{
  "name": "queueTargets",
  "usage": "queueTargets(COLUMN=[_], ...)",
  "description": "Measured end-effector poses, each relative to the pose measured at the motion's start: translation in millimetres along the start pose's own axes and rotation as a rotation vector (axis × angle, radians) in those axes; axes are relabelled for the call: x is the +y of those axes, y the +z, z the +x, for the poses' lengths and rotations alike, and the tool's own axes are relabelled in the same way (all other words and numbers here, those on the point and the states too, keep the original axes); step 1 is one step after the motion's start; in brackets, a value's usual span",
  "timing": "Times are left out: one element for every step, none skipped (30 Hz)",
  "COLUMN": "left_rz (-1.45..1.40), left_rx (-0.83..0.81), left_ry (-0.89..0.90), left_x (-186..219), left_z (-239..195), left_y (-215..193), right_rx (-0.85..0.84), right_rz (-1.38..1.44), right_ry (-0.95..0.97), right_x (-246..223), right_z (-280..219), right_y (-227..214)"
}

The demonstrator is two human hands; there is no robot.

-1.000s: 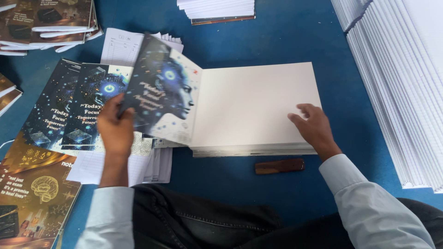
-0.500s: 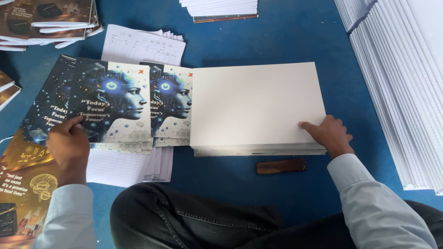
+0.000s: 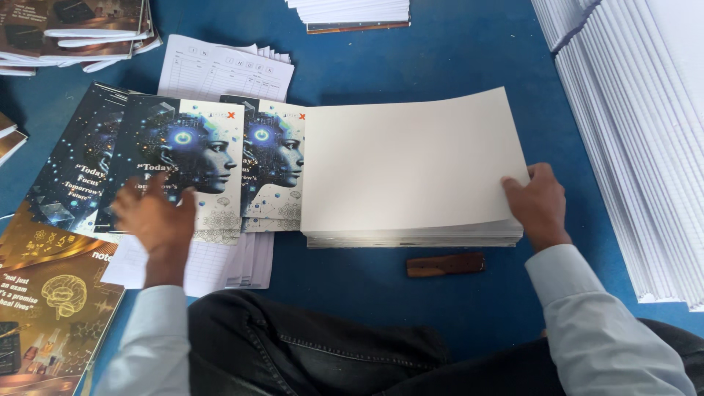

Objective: The person inserts a printed cover sheet into a stack of blank pages, folds it over, and smooths the edges to form a book. This process is repeated multiple times with identical materials.

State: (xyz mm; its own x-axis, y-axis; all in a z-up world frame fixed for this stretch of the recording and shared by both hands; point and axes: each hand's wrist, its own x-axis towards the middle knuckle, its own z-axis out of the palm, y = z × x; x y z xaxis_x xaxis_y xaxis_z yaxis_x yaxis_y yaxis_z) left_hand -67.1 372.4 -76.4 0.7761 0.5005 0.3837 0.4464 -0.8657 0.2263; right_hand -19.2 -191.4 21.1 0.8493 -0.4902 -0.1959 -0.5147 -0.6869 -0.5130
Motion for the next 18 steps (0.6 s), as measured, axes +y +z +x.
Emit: queueTargets(left_rz=[-0.069, -0.137, -0.194, -0.249, -0.409, -0.569, -0.591, -0.614, -0.656, -0.695, -0.733, -0.818, -0.904, -0.989, -1.028, -1.064, -1.100, -1.086], left_rx=[-0.022, -0.046, -0.057, -0.068, -0.172, -0.277, -0.394, -0.511, -0.589, -0.665, -0.740, -0.770, -0.799, -0.830, -0.793, -0.756, -0.720, -0.729], left_ry=[0.038, 0.077, 0.161, 0.248, 0.176, 0.104, 0.014, -0.080, -0.176, -0.274, -0.373, -0.397, -0.420, -0.439, -0.416, -0.394, -0.372, -0.366], left_x=[17.3, 35.2, 53.4, 70.0, 86.7, 103.9, 118.5, 132.8, 147.5, 160.7, 169.7, 175.0, 180.0, 185.1, 189.6, 192.2, 193.1, 193.8], left_z=[-4.2, -7.7, -7.4, -5.7, -6.5, -8.1, -7.3, -7.6, -10.2, -12.9, -15.3, -19.0, -23.3, -25.4, -26.2, -27.3, -28.0, -28.9], left_y=[-2.2, -5.0, -8.6, -13.6, -18.2, -22.0, -26.4, -29.4, -30.4, -30.5, -30.8, -30.5, -28.6, -25.4, -21.3, -17.1, -13.1, -9.1], right_rx=[-0.012, -0.025, -0.041, -0.058, -0.074, -0.086, -0.098, -0.107, -0.121, -0.138, -0.154, -0.151, -0.148, -0.142, -0.112, -0.085, -0.058, -0.055], right_rz=[0.075, 0.149, 0.235, 0.323, 0.411, 0.451, 0.490, 0.527, 0.564, 0.603, 0.642, 0.636, 0.630, 0.626, 0.558, 0.489, 0.420, 0.396], right_ry=[0.038, 0.077, 0.069, 0.062, 0.054, 0.093, 0.131, 0.168, 0.175, 0.181, 0.186, 0.189, 0.192, 0.197, 0.164, 0.134, 0.103, 0.075], right_x=[-5.7, -10.2, -12.1, -13.0, -14.2, -15.3, -15.5, -14.7, -12.2, -9.4, -7.1, -4.8, -2.9, -0.3, 1.6, 3.2, 4.6, 5.6], right_z=[-0.8, -1.8, -2.8, -3.4, -3.7, -2.6, -0.2, 2.3, 3.3, 4.0, 5.6, 7.7, 10.4, 13.1, 15.8, 17.5, 18.3, 18.8], right_y=[-5.0, -8.5, -13.4, -19.1, -22.3, -24.7, -28.0, -31.0, -32.7, -33.5, -33.6, -33.1, -32.5, -32.1, -31.8, -30.8, -30.3, -31.0])
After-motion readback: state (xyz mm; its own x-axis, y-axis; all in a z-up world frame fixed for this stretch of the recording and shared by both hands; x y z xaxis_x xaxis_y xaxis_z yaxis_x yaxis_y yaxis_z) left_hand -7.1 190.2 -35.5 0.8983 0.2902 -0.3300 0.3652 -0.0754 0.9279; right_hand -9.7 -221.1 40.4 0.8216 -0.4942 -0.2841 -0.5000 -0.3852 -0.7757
